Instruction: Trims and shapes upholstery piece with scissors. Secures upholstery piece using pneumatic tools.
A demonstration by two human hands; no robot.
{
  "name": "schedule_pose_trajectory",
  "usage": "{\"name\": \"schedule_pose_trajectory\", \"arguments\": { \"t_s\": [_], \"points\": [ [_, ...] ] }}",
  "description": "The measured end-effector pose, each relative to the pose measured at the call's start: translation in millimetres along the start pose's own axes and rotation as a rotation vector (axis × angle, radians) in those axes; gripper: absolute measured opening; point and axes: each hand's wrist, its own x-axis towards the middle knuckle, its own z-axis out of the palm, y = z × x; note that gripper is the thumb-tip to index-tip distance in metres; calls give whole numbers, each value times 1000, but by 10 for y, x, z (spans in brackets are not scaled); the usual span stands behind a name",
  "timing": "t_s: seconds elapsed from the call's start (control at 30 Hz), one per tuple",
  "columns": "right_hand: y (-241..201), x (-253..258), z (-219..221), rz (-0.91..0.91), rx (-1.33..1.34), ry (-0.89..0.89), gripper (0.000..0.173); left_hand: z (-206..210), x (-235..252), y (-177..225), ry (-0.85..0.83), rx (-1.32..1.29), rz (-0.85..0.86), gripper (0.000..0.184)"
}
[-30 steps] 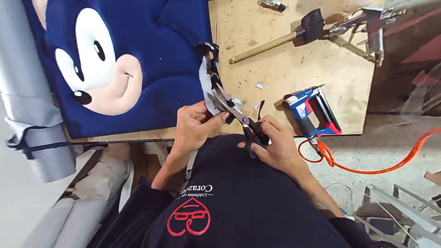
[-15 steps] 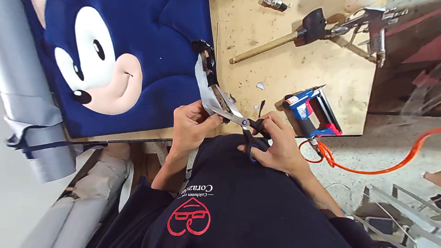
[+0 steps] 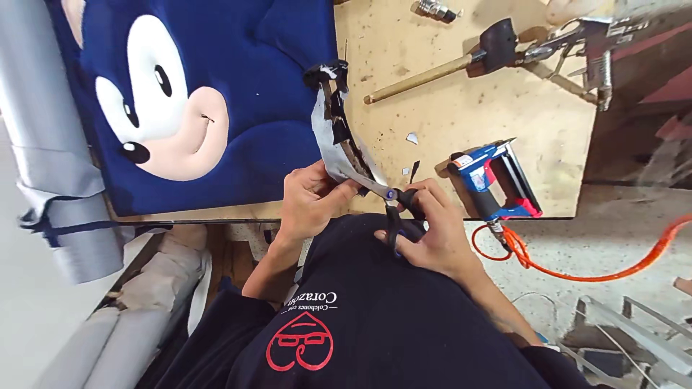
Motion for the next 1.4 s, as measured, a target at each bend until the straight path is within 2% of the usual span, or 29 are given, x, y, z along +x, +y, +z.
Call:
{"name": "schedule_pose_trajectory", "arguments": {
  "t_s": [0.07, 0.13, 0.4, 0.63, 1.0, 1.17, 1.4],
  "points": [
    [-13, 11, 18, 15, -77, 70, 51, 63, -18, 6, 41, 112, 20, 31],
    [-20, 10, 33, 27, -152, 128, 46, 131, -32, -6, 102, 225, 64, 26],
    [-26, 19, 51, -34, -176, 198, 39, 282, -84, -27, 151, 160, 108, 34],
    [-10, -34, 25, -42, -162, 152, 36, 221, -70, -43, 214, 117, 138, 33],
    [-33, -32, 53, -71, -142, 207, 35, 257, -44, -128, 254, 360, 294, 27],
    [-13, -25, 86, -91, -56, 157, 30, 267, -21, -90, 174, 212, 220, 31],
    [-7, -35, 117, -65, 61, 65, 37, 284, -25, -70, 108, 47, 172, 32]
  ]
}}
